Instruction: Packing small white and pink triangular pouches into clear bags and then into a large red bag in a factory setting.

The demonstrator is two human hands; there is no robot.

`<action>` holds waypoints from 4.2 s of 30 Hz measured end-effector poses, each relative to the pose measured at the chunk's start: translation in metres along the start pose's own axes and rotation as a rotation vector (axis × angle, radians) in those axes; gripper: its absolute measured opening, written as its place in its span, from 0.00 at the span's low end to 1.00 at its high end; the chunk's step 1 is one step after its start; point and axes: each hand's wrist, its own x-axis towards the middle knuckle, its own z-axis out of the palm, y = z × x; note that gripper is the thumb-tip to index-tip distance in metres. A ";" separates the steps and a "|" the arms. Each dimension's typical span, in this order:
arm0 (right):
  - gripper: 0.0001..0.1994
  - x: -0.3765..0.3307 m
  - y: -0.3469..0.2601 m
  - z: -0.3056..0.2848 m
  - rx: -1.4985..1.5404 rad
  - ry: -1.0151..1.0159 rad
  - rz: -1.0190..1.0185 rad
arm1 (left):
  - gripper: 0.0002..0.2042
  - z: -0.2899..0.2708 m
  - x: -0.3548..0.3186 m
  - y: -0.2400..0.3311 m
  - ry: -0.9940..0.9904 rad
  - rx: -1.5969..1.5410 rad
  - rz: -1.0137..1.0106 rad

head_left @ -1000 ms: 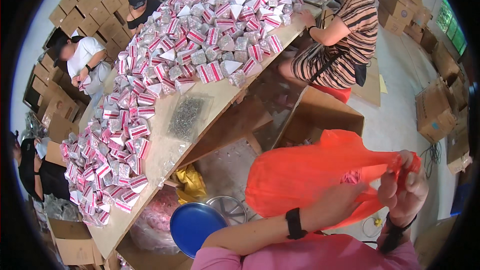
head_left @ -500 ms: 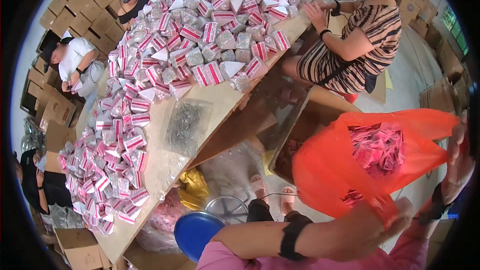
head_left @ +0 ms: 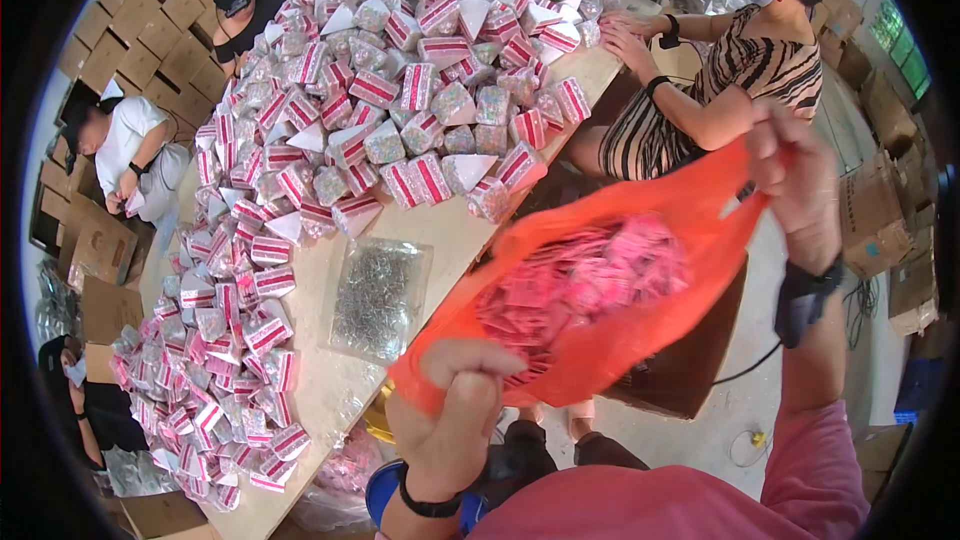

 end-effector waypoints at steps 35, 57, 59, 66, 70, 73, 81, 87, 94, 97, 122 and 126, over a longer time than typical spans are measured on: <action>0.29 -0.022 0.432 -0.176 -0.343 0.444 0.447 | 0.22 -0.232 -0.065 -0.348 0.132 0.757 -0.480; 0.20 0.166 0.510 0.031 -0.403 -0.069 0.316 | 0.24 -0.336 -0.083 -0.405 0.566 0.368 -0.725; 0.20 0.196 0.538 0.058 -0.525 -0.123 0.319 | 0.24 -0.345 -0.091 -0.405 0.606 0.340 -0.735; 0.19 0.232 0.576 0.065 -0.536 -0.153 0.350 | 0.24 -0.369 -0.108 -0.406 0.683 0.263 -0.756; 0.18 0.221 0.551 0.033 -0.397 -0.123 0.297 | 0.24 -0.372 -0.110 -0.408 0.698 0.234 -0.765; 0.18 0.192 0.508 0.003 -0.414 -0.107 0.132 | 0.25 -0.366 -0.106 -0.410 0.695 0.209 -0.764; 0.07 -0.007 0.411 0.063 -0.924 -0.509 -0.743 | 0.25 -0.336 -0.122 -0.401 0.710 0.096 -0.810; 0.16 -0.004 0.445 0.108 -1.236 -0.761 -0.485 | 0.25 -0.298 -0.117 -0.389 0.675 -0.079 -0.863; 0.21 0.004 0.445 0.041 -1.729 -0.855 -0.230 | 0.28 -0.225 -0.078 -0.402 0.690 -0.481 -0.704; 0.16 0.023 0.432 0.028 -1.779 -0.842 -0.235 | 0.32 -0.200 -0.067 -0.415 0.719 -0.476 -0.698; 0.13 -0.015 0.426 0.056 -1.080 -0.460 0.127 | 0.17 -0.090 0.000 -0.292 -0.348 1.456 -0.079; 0.15 0.031 0.439 0.096 -1.188 -0.207 -0.094 | 0.23 -0.118 -0.019 -0.316 -0.539 1.698 -0.220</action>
